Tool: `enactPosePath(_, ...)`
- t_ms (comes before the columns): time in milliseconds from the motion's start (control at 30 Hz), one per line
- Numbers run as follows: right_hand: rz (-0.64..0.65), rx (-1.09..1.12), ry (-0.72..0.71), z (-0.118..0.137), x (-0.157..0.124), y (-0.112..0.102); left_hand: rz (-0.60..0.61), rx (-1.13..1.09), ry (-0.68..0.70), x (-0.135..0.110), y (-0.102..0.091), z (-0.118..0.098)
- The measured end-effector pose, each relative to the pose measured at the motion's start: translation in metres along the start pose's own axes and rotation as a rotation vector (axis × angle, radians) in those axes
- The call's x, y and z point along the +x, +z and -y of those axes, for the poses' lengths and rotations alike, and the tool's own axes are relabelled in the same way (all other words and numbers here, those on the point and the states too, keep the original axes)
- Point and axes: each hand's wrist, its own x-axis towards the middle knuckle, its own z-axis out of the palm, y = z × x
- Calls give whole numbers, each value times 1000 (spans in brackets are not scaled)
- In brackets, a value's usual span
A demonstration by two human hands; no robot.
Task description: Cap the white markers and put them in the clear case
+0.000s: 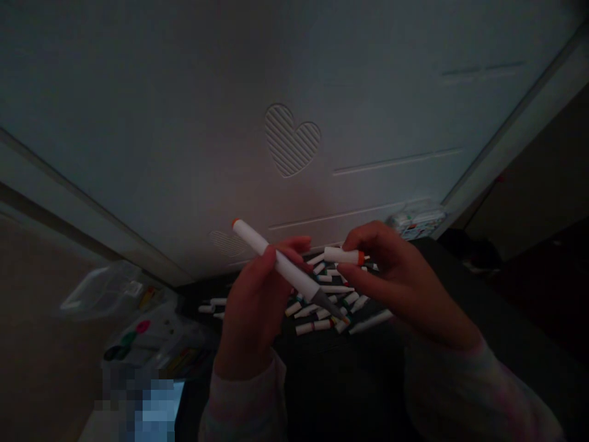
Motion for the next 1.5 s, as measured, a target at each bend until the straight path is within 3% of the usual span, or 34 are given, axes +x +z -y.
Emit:
enactPosePath(267,48,-179,-123,-10,9,18,-107,-641,-285,7,24,8)
enactPosePath(433,103,-283,-196,-14,12,26,-265,-754,-344,12,22,10)
enactPosePath(567,79,-260,-228,-14,11,25,-317,-756,-345,15,16,12)
enactPosePath(700,-41,-257,-243,-16,11,22,-290,-725,-285,16,11,14)
enactPosePath(933,-35,-49,-59,-20,8,25,-237,-718,-234,14,11,13)
enactPosePath(1300,-32,-132,-206,-21,11,24,-155,-631,-276,15,25,25)
enactPosePath(1400,-63,-135,-186,-19,11,24,-125,-527,-311,17,24,34)
enactPosePath(1500,-105,-141,-125,-19,11,21,-127,-153,-257,18,15,39)
